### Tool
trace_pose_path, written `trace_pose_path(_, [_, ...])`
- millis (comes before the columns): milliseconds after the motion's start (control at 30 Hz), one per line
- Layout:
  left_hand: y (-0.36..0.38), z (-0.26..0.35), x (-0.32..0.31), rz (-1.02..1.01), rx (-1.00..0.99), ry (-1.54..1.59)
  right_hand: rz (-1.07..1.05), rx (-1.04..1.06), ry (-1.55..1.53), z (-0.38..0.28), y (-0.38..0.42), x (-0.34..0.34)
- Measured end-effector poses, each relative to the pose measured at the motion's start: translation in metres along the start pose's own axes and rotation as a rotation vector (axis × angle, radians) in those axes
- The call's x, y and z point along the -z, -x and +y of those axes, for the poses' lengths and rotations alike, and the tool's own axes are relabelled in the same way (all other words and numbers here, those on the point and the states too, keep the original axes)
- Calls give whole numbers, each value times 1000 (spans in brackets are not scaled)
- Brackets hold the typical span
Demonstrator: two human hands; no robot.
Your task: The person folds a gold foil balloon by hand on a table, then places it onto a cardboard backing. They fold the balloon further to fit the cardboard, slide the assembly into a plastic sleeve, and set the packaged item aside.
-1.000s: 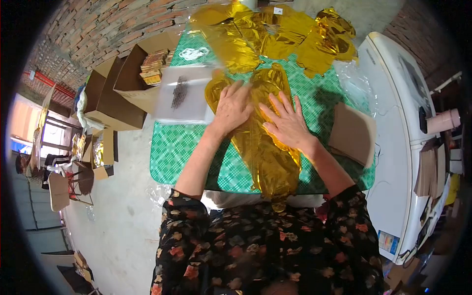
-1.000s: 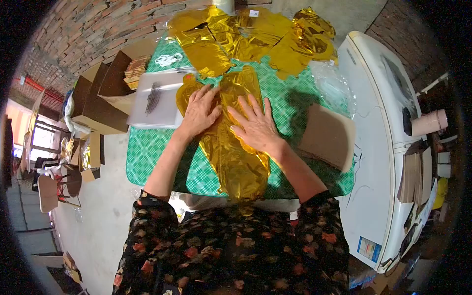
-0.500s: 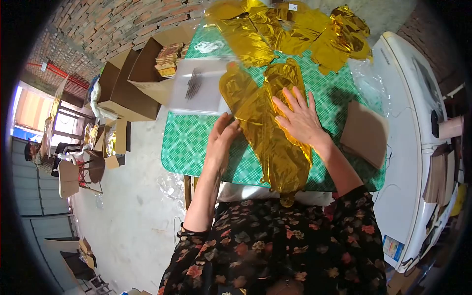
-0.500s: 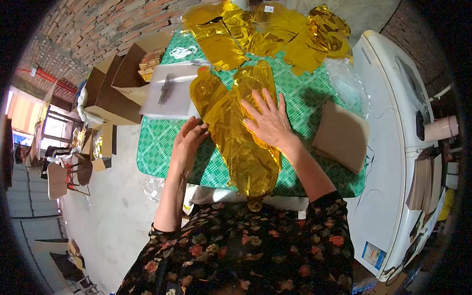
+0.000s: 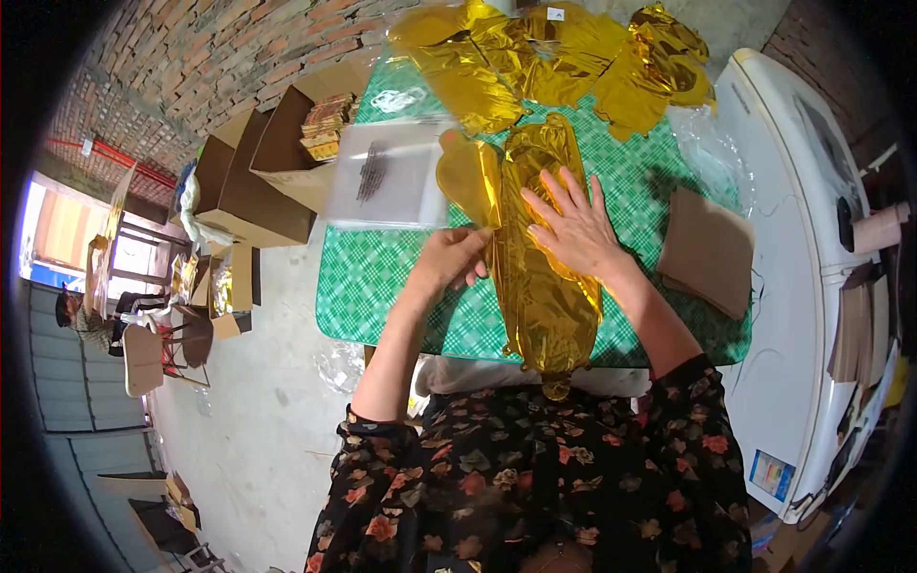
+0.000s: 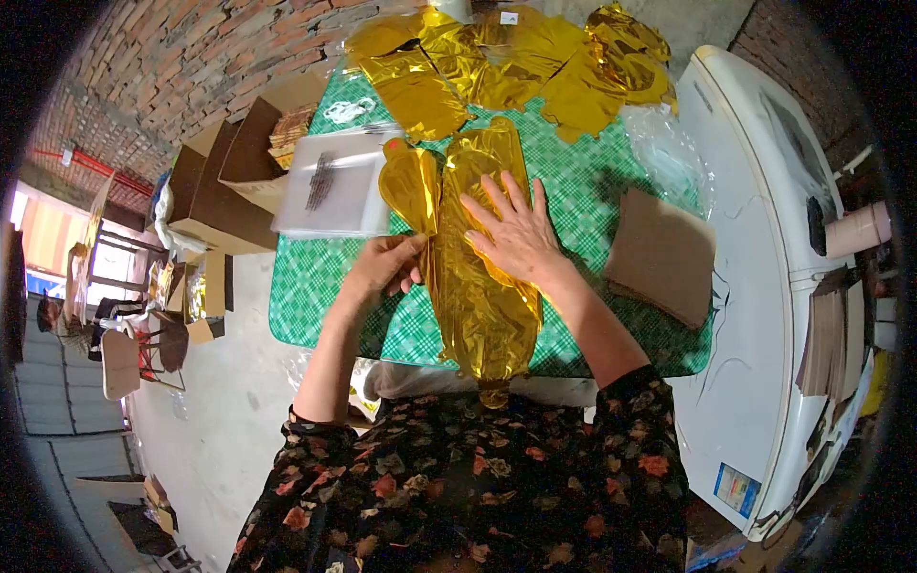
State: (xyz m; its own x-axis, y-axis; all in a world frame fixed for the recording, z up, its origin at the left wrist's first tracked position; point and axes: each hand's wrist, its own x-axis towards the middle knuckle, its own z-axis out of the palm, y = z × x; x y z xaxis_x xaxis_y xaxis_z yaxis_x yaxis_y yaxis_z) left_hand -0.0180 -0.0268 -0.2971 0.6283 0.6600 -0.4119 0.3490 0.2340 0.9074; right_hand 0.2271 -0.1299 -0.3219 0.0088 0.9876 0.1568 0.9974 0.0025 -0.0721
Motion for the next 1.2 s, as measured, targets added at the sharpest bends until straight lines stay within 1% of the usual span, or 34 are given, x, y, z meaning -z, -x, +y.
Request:
trace_pose_path(133, [9,15,-14,-39,186,-126,8,0,-2,1,0,-2])
trace_pose_path(233, [19,7,-27,-31,-74,71,13,0,12,1,0,-3])
trace_pose_path(267, [20,14,-16,-131,17,-36,18,2,4,1,1,-3])
trace_pose_path(367, [31,22,-37,118,-264,130,29,7,-7,2,1,-6])
trace_pose_path(467, [20,17,-36,142,-312,236,30,7,0,2,1,-6])
trace_pose_path(567, [-7,12,-32,22,-484,361,27,8,-1,2,1,-4])
trace_pose_path(667, [-8,20,-45,-30,-445,474,18,4,-2,1,1,-2])
trace_pose_path(767, [-22,14,-55,-73,-473,480,2,1,-17,0,1,2])
trace_pose_path(800, [-29,8,-57,-26,-484,412,1,1,-16,0,1,1])
trace_pose_path(900, [-35,9,-65,-60,-592,273,-7,-13,-8,1,1,-1])
trace_pose_path(933, [-25,19,-70,-80,-571,264,-11,-18,-6,0,0,1])
trace_pose_path(1033, [-23,24,-72,-194,-631,148,-82,-52,-29,-2,-1,7])
trace_pose_path(1133, [-24,24,-65,-188,-615,-92,-8,-31,-157,3,0,-1])
trace_pose_path(1200, [-28,25,-60,-166,-600,-193,-14,-12,-80,6,1,-6])
